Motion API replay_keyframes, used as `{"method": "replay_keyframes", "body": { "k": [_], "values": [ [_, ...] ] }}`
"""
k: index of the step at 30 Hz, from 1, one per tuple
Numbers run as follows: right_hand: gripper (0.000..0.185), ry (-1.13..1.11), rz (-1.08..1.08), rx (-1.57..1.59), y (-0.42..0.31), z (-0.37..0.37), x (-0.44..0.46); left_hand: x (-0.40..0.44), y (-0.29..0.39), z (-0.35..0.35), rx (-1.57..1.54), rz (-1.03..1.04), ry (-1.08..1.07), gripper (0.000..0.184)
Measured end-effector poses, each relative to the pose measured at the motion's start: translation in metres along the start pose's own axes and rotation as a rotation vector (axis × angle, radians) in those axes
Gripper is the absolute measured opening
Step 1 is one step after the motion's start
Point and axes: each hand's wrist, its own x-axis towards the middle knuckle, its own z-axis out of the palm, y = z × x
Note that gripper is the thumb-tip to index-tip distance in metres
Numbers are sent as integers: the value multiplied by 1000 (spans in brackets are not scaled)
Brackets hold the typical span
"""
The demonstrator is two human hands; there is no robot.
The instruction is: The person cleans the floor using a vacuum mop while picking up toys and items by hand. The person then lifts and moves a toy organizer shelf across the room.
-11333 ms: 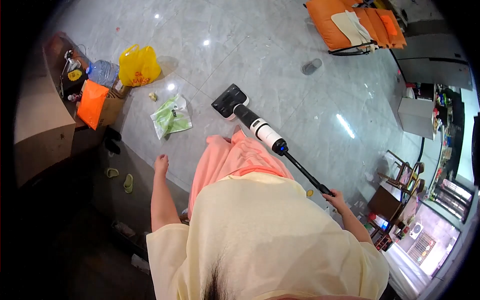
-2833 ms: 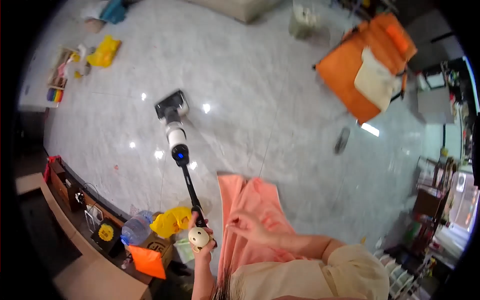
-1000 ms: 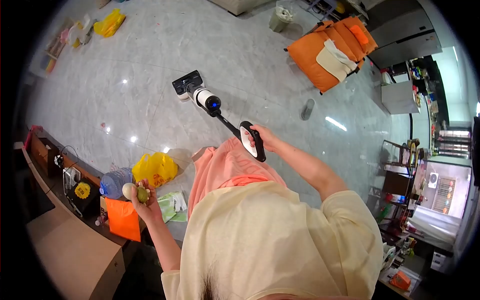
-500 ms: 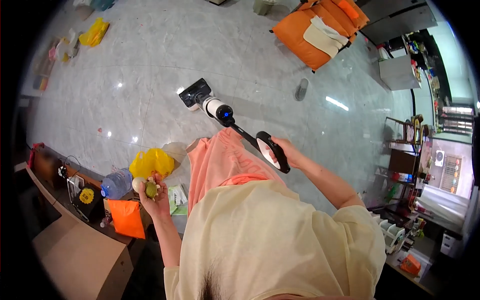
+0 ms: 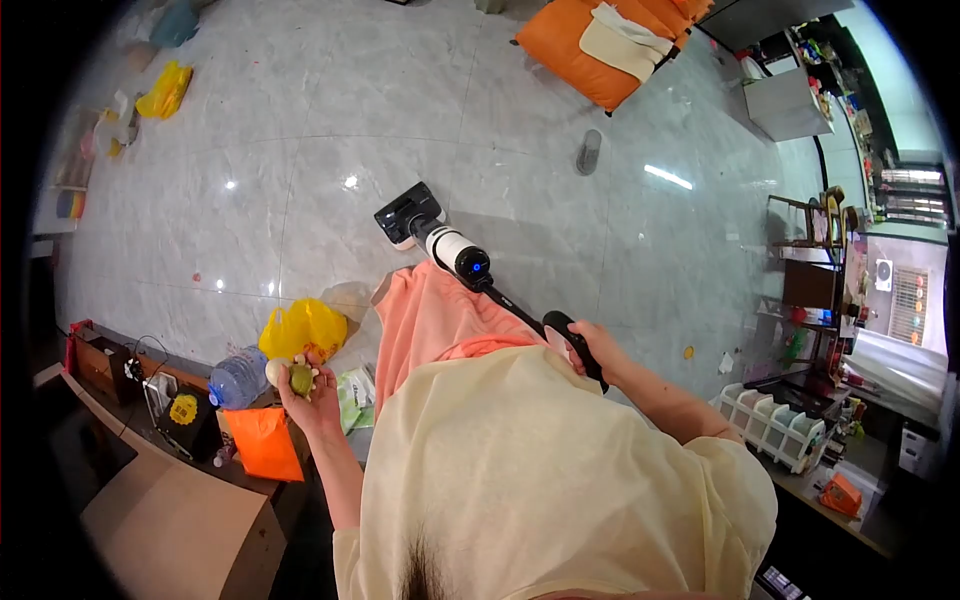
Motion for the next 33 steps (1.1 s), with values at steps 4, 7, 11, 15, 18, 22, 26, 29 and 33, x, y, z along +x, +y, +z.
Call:
{"method": "replay_keyframes", "body": {
  "k": [4, 7, 11, 15, 18, 22, 26, 29, 33],
  "values": [
    [38, 2, -20, 61, 4, -3, -1, -2, -7, 21, 29, -18, -6, 28],
    [37, 35, -37, 19, 9, -1, 0, -2, -8, 28, 43, -24, 1, 27],
    [37, 79, -62, -35, 17, -5, 2, 6, -9, 29, 45, -67, 103, 26],
    [37, 102, -75, -102, 17, -5, 4, 12, -14, 29, 21, -78, 185, 25],
    [38, 169, -71, -76, 17, -5, 4, 12, -18, 30, 22, -88, 144, 25],
    [39, 148, -51, -61, 22, -10, 7, 7, -21, 33, 30, -108, 168, 24],
    [39, 123, -81, -62, 22, -9, 6, 10, -22, 30, 40, -111, 168, 25],
    [39, 159, -85, -90, 18, -6, 4, 13, -26, 34, 36, -112, 162, 26],
    [39, 153, -83, -108, 4, -4, 4, 13, -45, 51, 89, -142, 137, 27]
  ]
}}
